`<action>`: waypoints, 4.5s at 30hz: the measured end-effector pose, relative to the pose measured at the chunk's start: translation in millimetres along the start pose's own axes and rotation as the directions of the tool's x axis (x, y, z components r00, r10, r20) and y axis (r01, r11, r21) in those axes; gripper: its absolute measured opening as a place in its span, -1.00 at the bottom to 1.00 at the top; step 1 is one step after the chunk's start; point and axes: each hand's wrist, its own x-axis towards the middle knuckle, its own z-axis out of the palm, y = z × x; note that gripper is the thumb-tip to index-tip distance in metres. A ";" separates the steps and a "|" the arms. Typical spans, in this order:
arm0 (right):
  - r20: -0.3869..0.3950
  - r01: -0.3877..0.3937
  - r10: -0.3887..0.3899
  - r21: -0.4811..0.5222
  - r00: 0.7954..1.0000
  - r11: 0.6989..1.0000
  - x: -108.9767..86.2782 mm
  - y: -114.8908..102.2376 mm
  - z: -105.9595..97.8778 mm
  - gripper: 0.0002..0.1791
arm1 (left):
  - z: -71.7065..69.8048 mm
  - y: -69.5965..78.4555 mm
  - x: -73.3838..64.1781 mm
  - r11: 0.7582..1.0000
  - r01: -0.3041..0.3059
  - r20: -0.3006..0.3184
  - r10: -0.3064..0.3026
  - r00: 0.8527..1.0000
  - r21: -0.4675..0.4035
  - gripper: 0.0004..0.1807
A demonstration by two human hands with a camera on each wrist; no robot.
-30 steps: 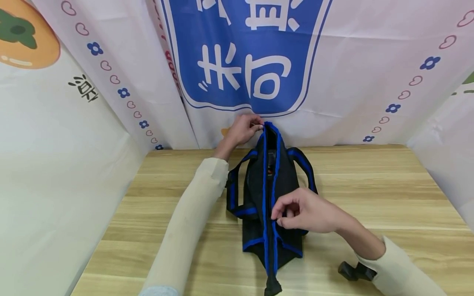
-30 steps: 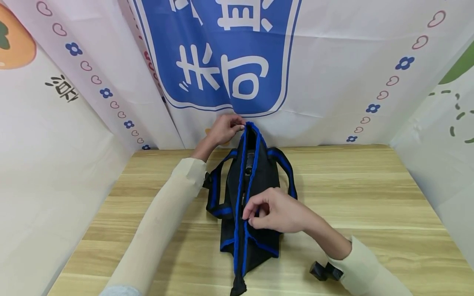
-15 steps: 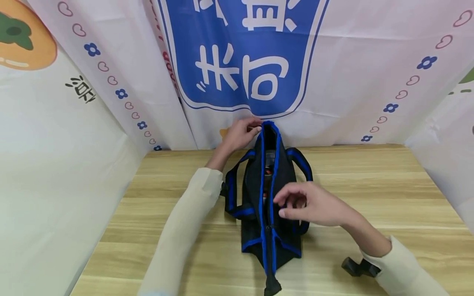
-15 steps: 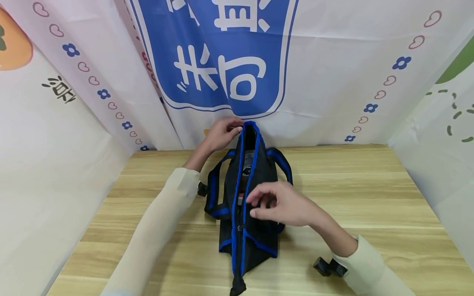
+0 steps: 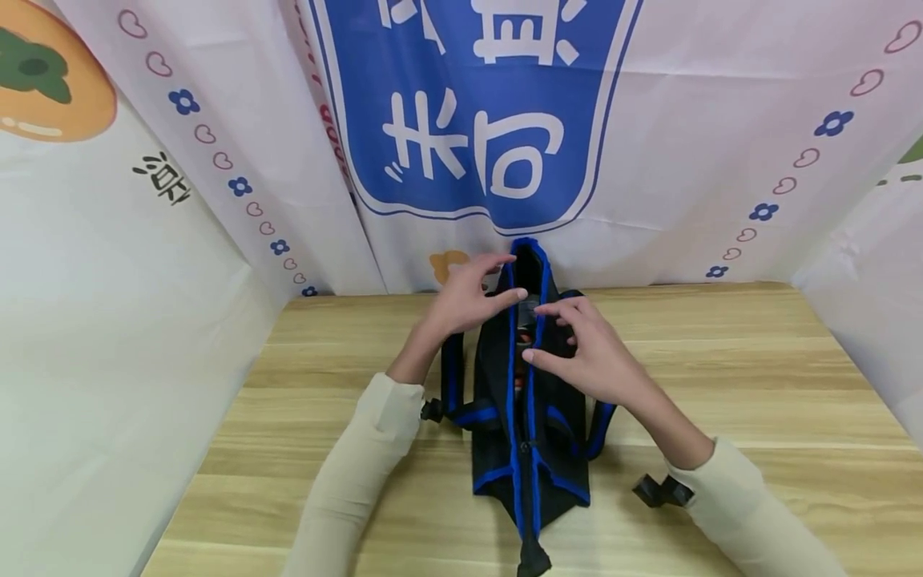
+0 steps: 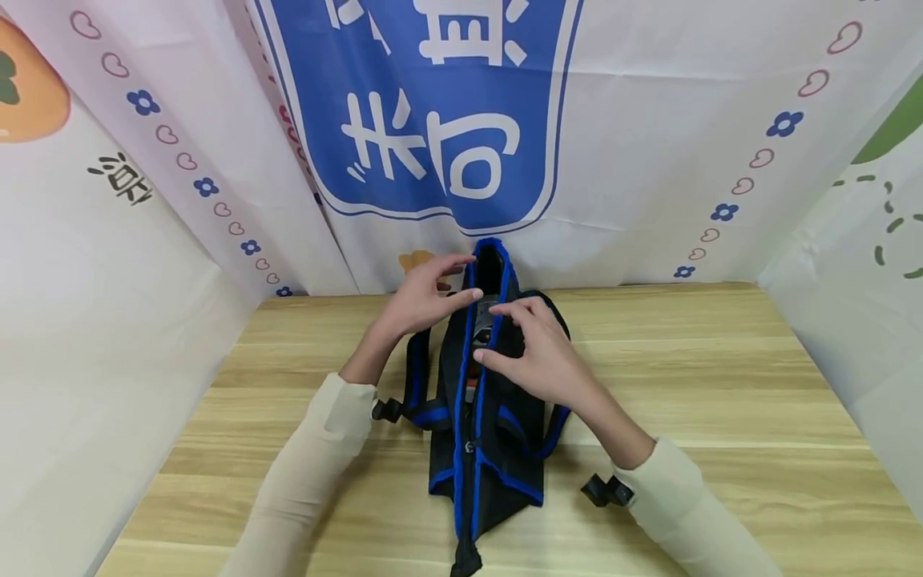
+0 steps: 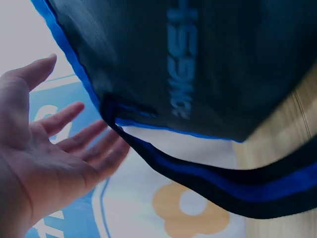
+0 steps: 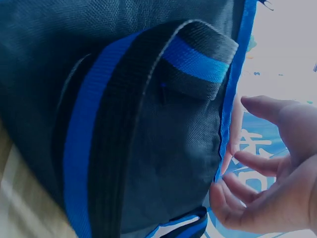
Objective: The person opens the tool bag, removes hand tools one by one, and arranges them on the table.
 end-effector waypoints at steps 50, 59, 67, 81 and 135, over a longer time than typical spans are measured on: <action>0.165 -0.132 0.127 0.017 0.978 0.991 -42.2 42.2 -74.0 -0.16 | -37.0 -11.9 -100.3 0.994 0.104 0.111 -0.099 0.989 -0.036 -0.36; 0.203 -0.110 0.085 0.119 0.976 0.987 -44.1 55.5 -89.6 -0.16 | -46.5 -23.9 -106.0 0.990 0.133 0.107 -0.128 0.986 -0.046 -0.37; 0.210 -0.115 0.083 0.144 0.974 0.983 -44.2 57.4 -94.3 -0.16 | -51.2 -27.4 -105.7 0.988 0.146 0.122 -0.139 0.983 -0.048 -0.35; 0.200 -0.099 0.062 0.181 0.978 0.979 -41.5 54.1 -87.1 -0.16 | -41.8 -26.4 -101.1 0.997 0.067 0.032 -0.066 0.997 -0.047 -0.39; 0.275 0.294 -0.261 -0.083 0.925 0.952 53.2 15.4 -25.6 -0.43 | -34.1 -19.0 -100.0 0.996 0.044 0.041 -0.041 0.998 -0.078 -0.39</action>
